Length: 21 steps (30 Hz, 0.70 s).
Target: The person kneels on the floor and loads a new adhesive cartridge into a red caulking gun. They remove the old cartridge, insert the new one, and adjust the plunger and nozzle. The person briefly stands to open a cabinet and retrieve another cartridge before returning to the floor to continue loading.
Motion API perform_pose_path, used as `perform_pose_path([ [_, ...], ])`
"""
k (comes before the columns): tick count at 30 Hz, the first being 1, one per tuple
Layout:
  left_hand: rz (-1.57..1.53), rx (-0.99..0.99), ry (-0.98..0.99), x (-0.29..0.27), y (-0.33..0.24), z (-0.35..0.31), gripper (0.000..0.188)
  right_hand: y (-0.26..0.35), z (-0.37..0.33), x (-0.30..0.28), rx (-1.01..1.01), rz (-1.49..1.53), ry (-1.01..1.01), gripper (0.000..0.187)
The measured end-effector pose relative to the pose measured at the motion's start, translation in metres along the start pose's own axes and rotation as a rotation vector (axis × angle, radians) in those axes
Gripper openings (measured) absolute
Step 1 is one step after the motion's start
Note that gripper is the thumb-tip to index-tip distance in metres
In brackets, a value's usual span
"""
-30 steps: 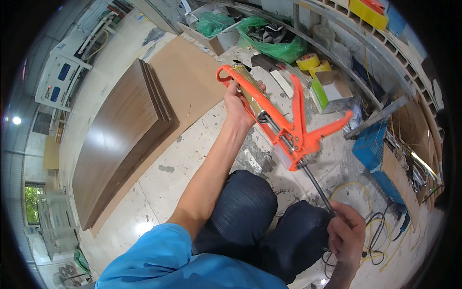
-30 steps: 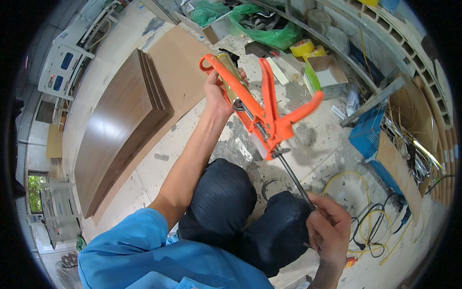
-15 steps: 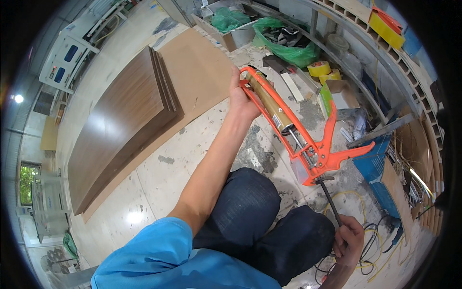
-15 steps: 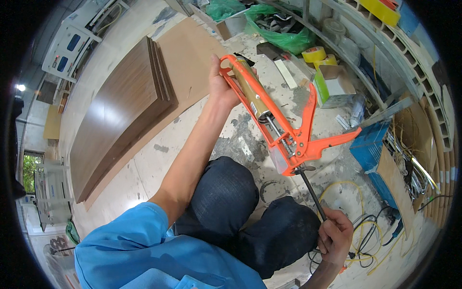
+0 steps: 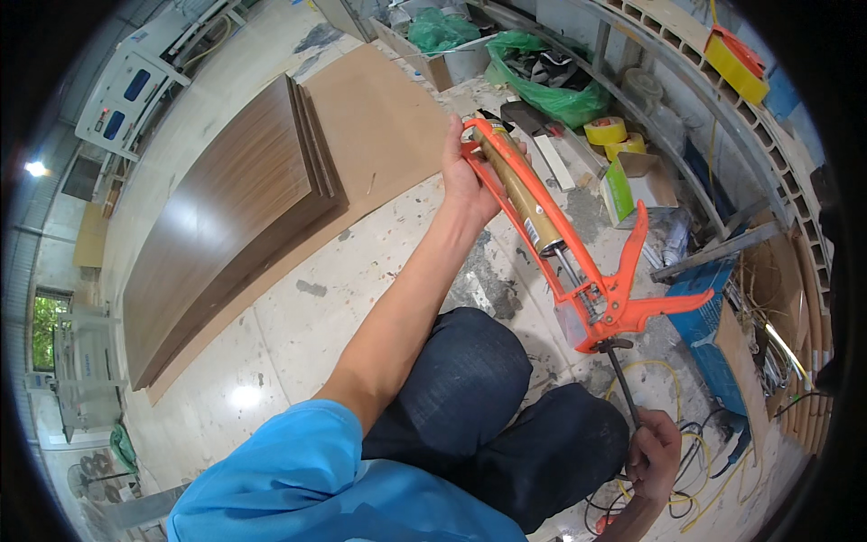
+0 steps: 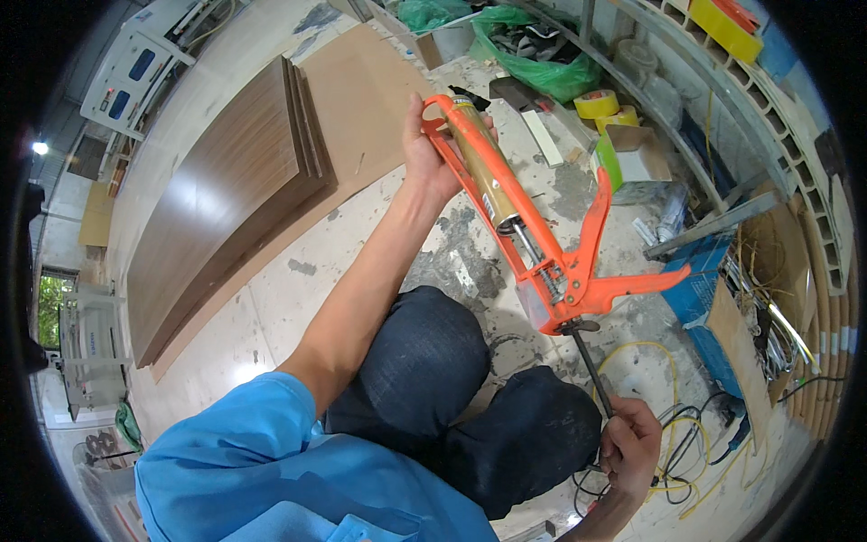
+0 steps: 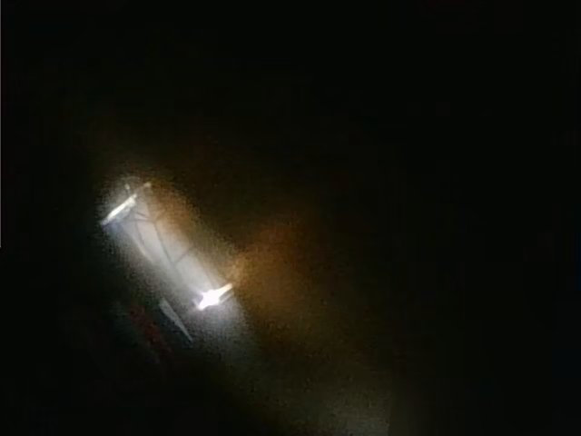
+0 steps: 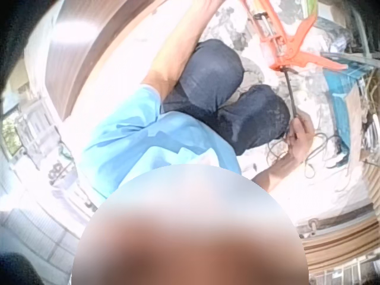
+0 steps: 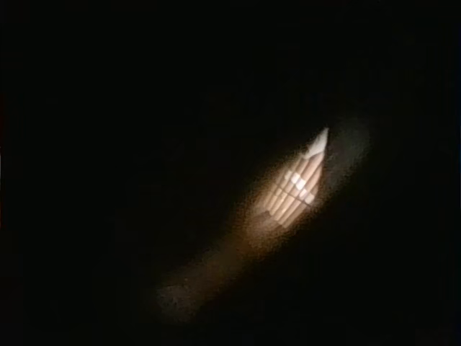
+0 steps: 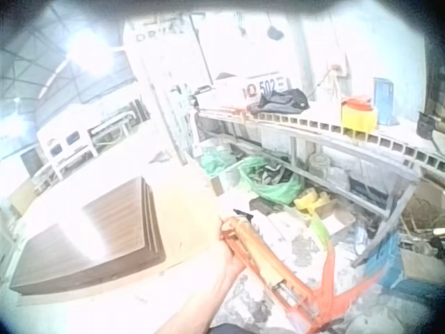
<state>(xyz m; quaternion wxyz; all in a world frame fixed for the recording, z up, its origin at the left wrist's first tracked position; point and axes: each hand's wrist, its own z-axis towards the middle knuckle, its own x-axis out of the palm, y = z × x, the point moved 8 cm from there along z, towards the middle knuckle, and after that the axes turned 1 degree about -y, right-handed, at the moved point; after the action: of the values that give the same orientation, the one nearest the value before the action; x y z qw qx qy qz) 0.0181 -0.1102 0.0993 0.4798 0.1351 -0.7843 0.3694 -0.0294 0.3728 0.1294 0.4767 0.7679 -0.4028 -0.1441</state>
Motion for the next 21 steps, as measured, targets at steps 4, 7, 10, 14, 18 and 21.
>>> perform_pose_path([
  [4, 0.03, -0.059, -0.011, 0.01, 0.016, -0.01, 0.095, 0.031, 0.0, 0.004, -0.132, -0.313, 0.093, 0.035],
  [7, -0.013, -0.176, 0.032, 0.028, 0.043, -0.02, 0.096, 0.081, 0.033, 0.008, -0.311, -0.534, 0.033, 0.043],
  [10, 0.026, -0.279, 0.064, 0.048, 0.075, -0.031, 0.096, 0.112, 0.096, 0.037, -0.308, -0.203, 0.056, 0.046],
  [14, 0.254, -0.296, 0.203, 0.068, 0.095, -0.045, 0.09, 0.119, 0.193, 0.115, -0.209, -0.19, 0.121, 0.055],
  [18, 0.672, -0.132, 0.125, 0.058, 0.091, -0.043, 0.085, 0.108, 0.254, 0.169, -0.118, 0.02, 0.179, 0.048],
  [21, 1.056, 0.036, 0.093, 0.053, 0.075, -0.035, 0.086, 0.097, 0.271, 0.173, -0.109, 0.056, 0.11, 0.045],
])
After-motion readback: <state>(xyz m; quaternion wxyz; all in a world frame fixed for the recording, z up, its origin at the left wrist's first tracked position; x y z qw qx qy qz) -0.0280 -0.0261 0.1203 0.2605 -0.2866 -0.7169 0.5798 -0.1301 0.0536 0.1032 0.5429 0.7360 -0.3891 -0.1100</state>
